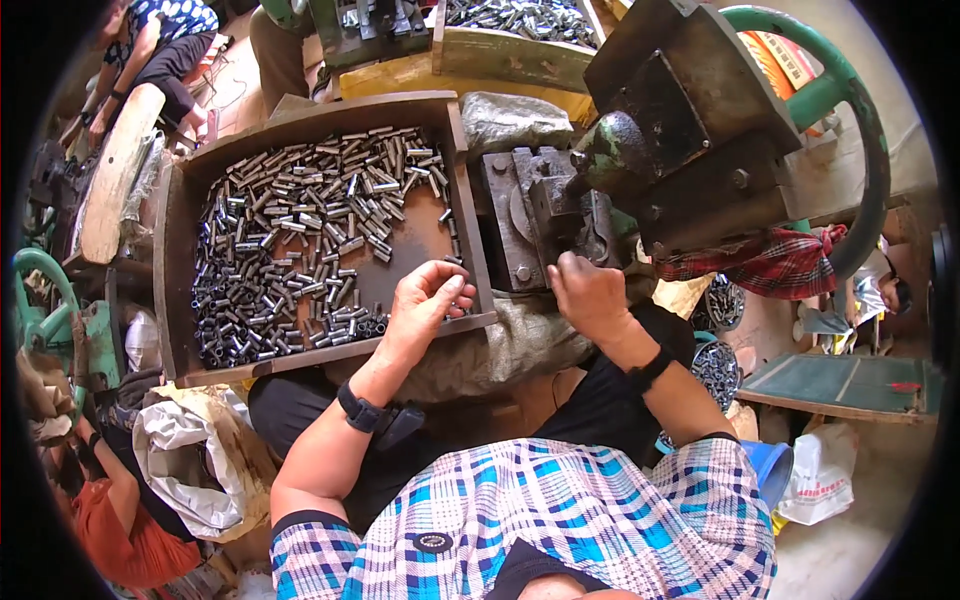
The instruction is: Placing small metal cylinders into a press machine and inspecting them for quality.
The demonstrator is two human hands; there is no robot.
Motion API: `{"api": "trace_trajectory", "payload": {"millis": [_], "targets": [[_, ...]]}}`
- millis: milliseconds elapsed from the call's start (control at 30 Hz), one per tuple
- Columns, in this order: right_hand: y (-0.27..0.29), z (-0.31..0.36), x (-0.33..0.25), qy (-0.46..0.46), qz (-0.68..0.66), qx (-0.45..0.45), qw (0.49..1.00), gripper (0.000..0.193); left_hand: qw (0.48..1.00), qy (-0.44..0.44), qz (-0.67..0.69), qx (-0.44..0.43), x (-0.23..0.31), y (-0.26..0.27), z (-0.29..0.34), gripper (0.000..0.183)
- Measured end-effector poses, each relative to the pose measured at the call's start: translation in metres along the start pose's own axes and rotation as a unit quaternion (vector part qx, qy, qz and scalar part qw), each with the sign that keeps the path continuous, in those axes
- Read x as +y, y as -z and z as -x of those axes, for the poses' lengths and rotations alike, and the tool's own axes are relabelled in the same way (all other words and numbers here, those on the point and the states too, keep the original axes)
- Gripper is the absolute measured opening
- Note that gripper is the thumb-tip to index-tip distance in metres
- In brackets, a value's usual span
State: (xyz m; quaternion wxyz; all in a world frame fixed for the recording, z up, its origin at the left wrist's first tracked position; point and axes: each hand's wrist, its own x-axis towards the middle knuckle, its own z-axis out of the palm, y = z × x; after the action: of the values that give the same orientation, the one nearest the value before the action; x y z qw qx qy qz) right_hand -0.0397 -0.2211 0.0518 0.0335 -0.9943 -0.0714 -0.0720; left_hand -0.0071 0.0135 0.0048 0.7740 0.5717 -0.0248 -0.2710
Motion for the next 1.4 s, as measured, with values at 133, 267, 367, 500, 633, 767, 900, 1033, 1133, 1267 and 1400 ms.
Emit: {"api": "trace_trajectory", "payload": {"millis": [133,267,367,500,633,767,900,1033,1133,1267,1400], "targets": [[0.005,-0.002,0.001,-0.054,-0.174,0.047,0.982,0.025,1.000,-0.009,0.009,-0.001,-0.001,0.002,-0.002,0.019],[0.029,0.009,0.001,-0.139,-0.345,0.148,0.916,0.023,1.000,-0.005,0.006,-0.004,-0.002,0.003,0.000,0.019],[0.020,0.004,0.000,-0.018,-0.103,0.056,0.993,0.020,1.000,-0.007,0.006,-0.006,-0.004,0.001,-0.002,0.019],[-0.002,0.001,0.008,-0.027,-0.117,0.033,0.992,0.020,1.000,-0.005,-0.001,-0.007,-0.004,0.002,-0.001,0.019],[-0.001,0.007,0.012,-0.167,-0.314,0.005,0.935,0.024,1.000,-0.009,0.006,-0.022,-0.002,0.002,0.001,0.021],[0.006,0.005,-0.012,-0.230,-0.613,-0.076,0.752,0.021,0.994,-0.077,-0.066,-0.037,0.008,-0.005,0.008,0.022],[0.007,-0.007,-0.038,-0.223,-0.684,-0.155,0.677,0.023,0.995,-0.058,-0.028,-0.081,0.018,-0.010,0.014,0.028],[0.009,-0.011,-0.055,-0.199,-0.699,-0.181,0.662,0.026,0.995,-0.042,0.026,-0.083,0.021,-0.006,0.014,0.024],[0.007,-0.012,-0.064,-0.219,-0.718,-0.163,0.640,0.028,0.996,-0.042,0.041,-0.073,0.021,-0.003,0.013,0.022],[0.003,-0.010,-0.069,-0.218,-0.729,-0.141,0.633,0.028,0.995,-0.047,0.055,-0.066,0.020,-0.002,0.012,0.021],[-0.005,-0.002,-0.071,-0.218,-0.719,-0.108,0.651,0.026,0.997,-0.026,0.061,-0.047,0.016,-0.007,0.013,0.020]]}}
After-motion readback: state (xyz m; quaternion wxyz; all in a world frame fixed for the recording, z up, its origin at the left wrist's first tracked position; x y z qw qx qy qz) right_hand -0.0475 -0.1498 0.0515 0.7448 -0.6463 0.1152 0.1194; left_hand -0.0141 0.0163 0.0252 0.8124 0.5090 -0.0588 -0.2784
